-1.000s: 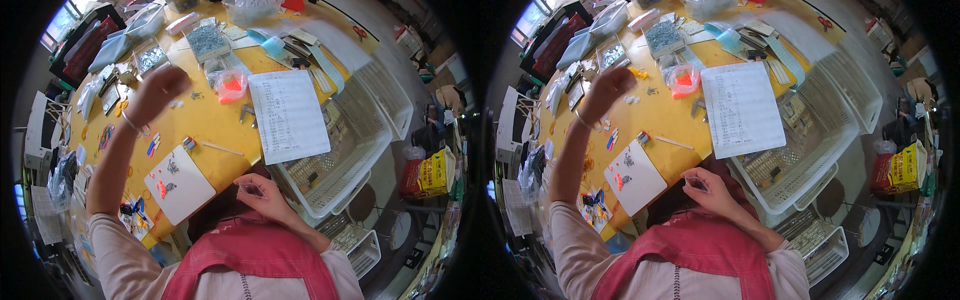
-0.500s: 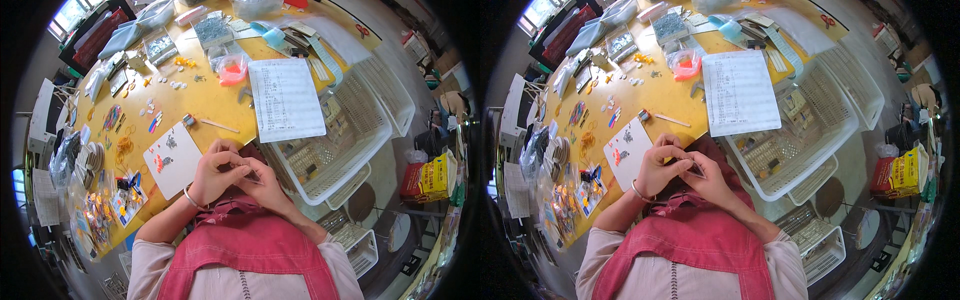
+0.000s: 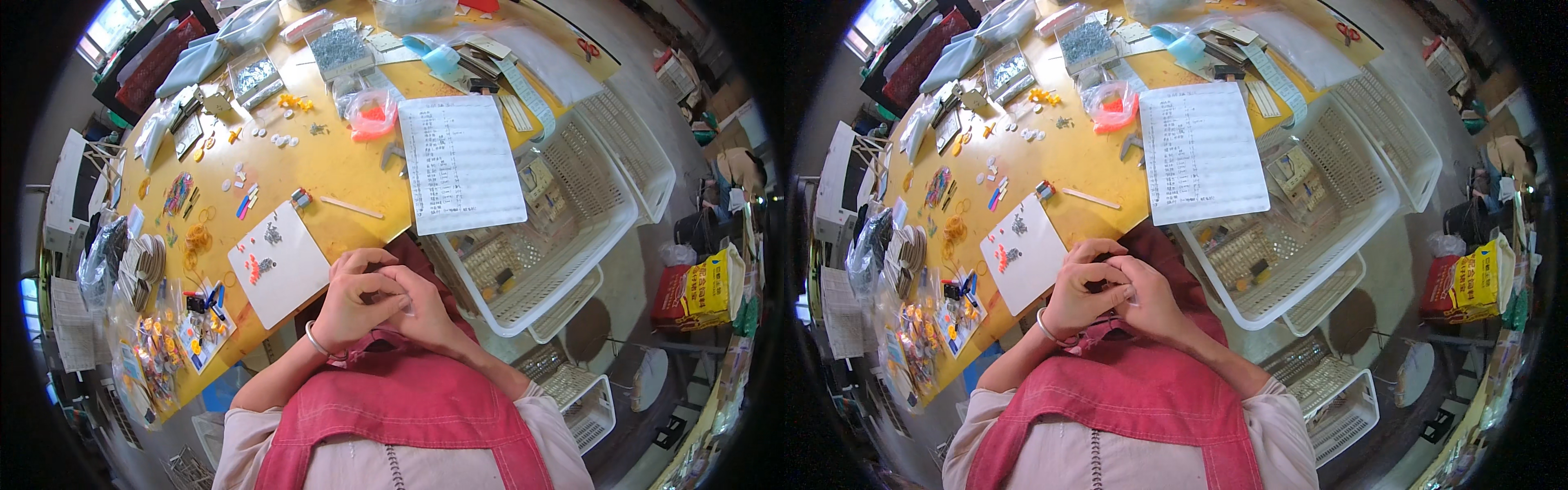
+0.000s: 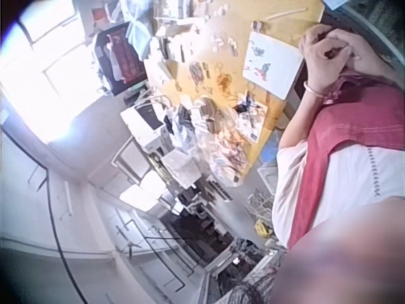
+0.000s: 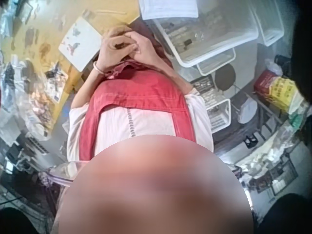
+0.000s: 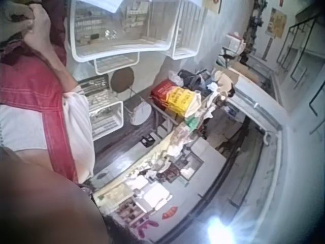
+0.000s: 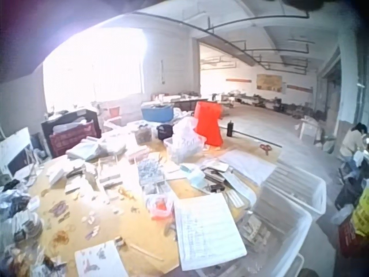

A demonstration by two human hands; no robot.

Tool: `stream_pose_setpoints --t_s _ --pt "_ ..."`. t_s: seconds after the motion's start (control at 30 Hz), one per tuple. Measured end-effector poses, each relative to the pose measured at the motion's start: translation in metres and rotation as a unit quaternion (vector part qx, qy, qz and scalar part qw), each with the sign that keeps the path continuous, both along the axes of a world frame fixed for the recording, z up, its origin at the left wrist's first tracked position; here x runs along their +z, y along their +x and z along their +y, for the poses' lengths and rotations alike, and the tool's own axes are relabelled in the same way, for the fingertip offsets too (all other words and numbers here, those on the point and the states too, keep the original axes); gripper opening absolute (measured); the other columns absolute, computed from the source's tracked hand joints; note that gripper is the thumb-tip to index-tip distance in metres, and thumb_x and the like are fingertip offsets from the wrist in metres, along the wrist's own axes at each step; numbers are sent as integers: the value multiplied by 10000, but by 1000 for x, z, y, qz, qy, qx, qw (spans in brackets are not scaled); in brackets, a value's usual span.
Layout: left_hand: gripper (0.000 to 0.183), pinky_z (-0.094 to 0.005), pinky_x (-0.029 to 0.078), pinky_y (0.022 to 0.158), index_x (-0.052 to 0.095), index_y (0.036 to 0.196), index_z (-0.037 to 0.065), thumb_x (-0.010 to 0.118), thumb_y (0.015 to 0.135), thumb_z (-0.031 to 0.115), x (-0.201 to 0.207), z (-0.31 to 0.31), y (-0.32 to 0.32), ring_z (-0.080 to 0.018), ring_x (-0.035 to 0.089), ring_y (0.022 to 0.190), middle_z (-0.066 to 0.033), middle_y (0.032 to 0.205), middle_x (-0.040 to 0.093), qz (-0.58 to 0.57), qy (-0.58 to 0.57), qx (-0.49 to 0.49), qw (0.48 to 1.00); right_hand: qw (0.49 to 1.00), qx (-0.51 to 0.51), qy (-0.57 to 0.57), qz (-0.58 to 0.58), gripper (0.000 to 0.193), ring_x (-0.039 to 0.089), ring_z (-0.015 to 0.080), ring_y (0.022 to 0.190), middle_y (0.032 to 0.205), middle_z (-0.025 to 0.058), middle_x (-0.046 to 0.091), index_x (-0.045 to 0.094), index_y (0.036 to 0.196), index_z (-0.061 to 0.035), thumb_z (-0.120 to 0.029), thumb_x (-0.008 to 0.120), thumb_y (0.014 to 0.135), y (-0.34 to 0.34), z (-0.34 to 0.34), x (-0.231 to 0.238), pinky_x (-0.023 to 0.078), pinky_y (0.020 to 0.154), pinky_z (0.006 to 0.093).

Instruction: The person opens a plastic bag containing small craft parts, removes a yellow circular piece, and places it on a yellow table. They then handle a small instruction card and sort small components on a white board, arranging them by color and type.

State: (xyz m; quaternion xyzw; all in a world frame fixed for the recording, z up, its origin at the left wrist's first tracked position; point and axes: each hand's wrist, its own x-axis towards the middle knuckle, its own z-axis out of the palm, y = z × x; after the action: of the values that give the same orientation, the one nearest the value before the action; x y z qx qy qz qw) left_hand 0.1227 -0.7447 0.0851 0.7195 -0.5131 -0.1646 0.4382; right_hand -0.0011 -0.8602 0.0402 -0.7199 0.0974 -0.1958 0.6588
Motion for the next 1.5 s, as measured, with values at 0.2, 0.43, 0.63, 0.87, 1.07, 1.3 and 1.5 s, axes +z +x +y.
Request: stream_pose_setpoints --t_s 0.2,0.43,0.63,0.87,1.07,1.3,1.5 --pt "123 -425 365 1086 821 898 133 802 814 221 -8 8 -1 -278 559 1233 -85 1316 662 41 52 4 998 992 -9 -127 -2 397 653 420 1058 1132 186 689 624 1214 -27 -99 712 834 2 -4 -4 514 924 496" --pt "184 -445 328 1130 819 970 114 707 928 253 -9 15 -6 -308 530 1301 -129 1398 624 16 45 19 999 988 -15 -152 -8 390 652 409 1029 1111 174 693 618 1209 -35 -129 704 840 6 -6 3 501 902 503" --pt "334 -544 184 1227 799 921 95 629 998 372 3 18 -5 -370 399 1471 -169 1554 511 -35 65 -28 997 989 1 -148 16 403 654 404 1016 1072 192 690 628 1181 -26 -242 718 854 10 -7 1 509 882 481" --pt "444 -599 92 1245 753 840 83 593 1021 454 7 13 -5 -400 327 1539 -191 1611 454 -101 71 -17 992 996 -3 -80 27 392 643 431 997 1038 204 674 614 1111 -7 -281 707 846 10 -5 1 516 861 507" --pt "401 -606 89 1246 735 837 76 653 995 436 1 9 -6 -396 326 1541 -188 1611 450 -65 83 -53 993 996 29 -67 48 404 646 433 1003 1057 209 672 613 1142 -4 -283 690 859 12 -9 -3 522 860 502" --pt "276 -614 137 1242 749 848 104 800 881 373 1 8 -8 -402 384 1515 -186 1565 508 -109 64 -26 992 998 26 -52 30 409 651 421 995 1049 198 672 610 1157 -6 -258 708 849 18 -11 -4 523 848 489" --pt "156 -601 154 1244 771 883 132 861 783 211 1 8 -7 -407 451 1479 -176 1509 570 -131 28 -2 991 996 55 24 66 472 655 360 957 1008 151 664 611 1201 -27 -278 737 821 18 -11 -8 533 845 449"
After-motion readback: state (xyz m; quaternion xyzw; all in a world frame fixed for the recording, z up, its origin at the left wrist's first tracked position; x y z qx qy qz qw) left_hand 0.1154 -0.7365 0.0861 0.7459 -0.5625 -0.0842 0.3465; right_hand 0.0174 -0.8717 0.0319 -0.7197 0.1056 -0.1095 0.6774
